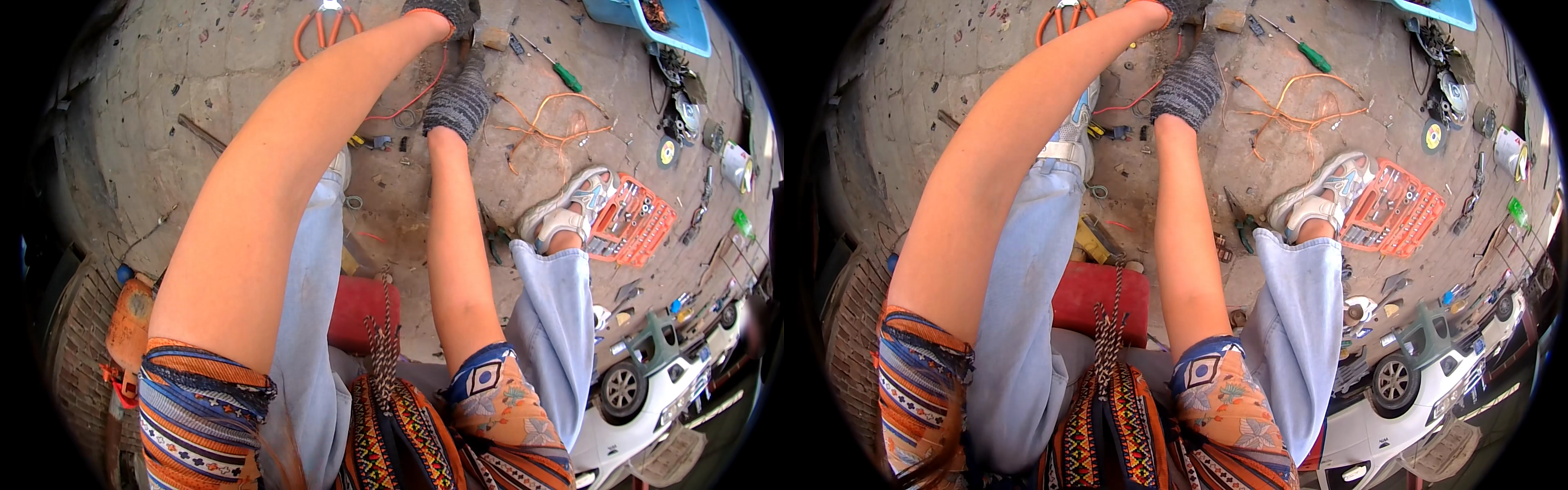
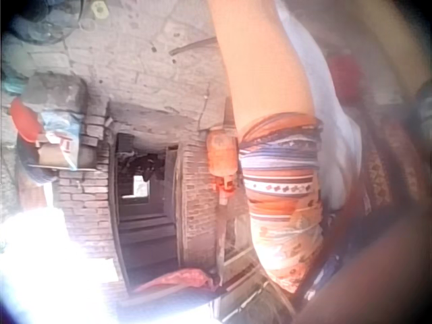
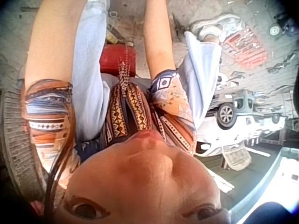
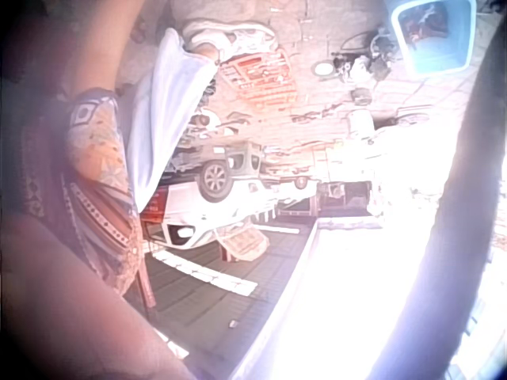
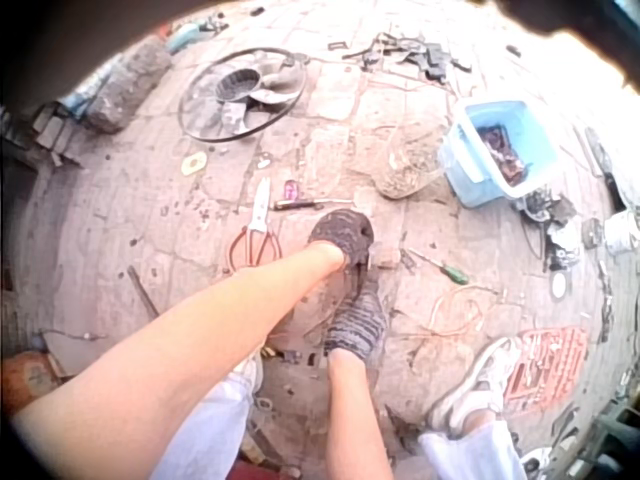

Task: The person sits on a low stool in a cluttered outdoor workshop, stripping the insulation off black and red wires using a knife and pliers. They then twist the exposed copper strands together and use a hammer to flatten the connection.

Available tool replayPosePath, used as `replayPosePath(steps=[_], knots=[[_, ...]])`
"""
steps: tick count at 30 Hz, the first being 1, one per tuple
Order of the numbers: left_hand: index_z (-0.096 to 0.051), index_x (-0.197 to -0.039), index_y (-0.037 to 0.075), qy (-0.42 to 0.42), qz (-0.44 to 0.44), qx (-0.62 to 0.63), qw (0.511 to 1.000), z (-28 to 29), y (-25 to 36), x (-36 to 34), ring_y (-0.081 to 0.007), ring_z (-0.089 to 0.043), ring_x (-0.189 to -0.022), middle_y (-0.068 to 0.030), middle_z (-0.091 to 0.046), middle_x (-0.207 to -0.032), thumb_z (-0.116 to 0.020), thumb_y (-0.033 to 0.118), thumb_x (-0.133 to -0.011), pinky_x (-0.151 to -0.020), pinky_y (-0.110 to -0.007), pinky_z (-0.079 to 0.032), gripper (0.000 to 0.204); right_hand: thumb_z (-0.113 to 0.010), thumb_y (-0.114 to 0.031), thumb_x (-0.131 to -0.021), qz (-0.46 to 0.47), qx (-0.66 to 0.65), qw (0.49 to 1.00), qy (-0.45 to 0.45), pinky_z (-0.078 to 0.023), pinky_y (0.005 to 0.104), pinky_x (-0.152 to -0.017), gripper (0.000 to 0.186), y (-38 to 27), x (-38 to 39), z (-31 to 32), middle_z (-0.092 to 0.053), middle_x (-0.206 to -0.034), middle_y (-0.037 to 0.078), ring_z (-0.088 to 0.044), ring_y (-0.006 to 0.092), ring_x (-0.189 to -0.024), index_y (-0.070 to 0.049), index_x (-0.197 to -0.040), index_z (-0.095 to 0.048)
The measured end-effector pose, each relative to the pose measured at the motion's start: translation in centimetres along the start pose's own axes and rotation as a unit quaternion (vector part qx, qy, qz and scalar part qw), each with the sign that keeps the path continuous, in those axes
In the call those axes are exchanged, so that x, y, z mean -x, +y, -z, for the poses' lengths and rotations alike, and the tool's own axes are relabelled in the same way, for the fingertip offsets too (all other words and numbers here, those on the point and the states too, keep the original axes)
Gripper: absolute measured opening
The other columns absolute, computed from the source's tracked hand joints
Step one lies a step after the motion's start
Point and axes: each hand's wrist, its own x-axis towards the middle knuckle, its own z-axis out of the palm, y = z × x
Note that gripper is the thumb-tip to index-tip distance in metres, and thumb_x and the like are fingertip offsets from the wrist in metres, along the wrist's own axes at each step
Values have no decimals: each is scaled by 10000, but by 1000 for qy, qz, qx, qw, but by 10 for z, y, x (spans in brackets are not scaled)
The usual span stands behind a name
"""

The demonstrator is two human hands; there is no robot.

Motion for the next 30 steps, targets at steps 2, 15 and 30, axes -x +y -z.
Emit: replayPosePath(steps=[2, 15, 30], knots=[[-729, -869, 177, -3, -1, -3, 1000, 0, -1, 0, -293, -646, -873, -145, -670, -903, -594, 252, -719, -803, -401, -503, 215, -488, -145, -887, -1, 0, 1000, 1, -473, 444, -800, 397, -4, 3, 4, -612, -1055, 250, -599, 393, -951, -94, -1280, -477], [-730, -860, 182, 11, -4, -7, 1000, -4, -3, -3, -293, -648, -860, -147, -670, -896, -589, 255, -715, -796, -396, -505, 215, -509, -102, -868, 26, 7, 999, 33, -475, 439, -787, 381, 7, 11, -2, -624, -1006, 244, -606, 386, -912, -47, -1244, -495], [-721, -896, 83, -17, -114, 146, 983, 8, -32, 1, -174, -664, -741, -104, -700, -840, -665, 209, -726, -712, -290, -521, 219, -495, -84, -891, 28, -200, 965, 166, -430, 347, -917, 316, 34, 14, 28, -596, -1116, 189, -578, 282, -1010, 33, -1183, -523]])
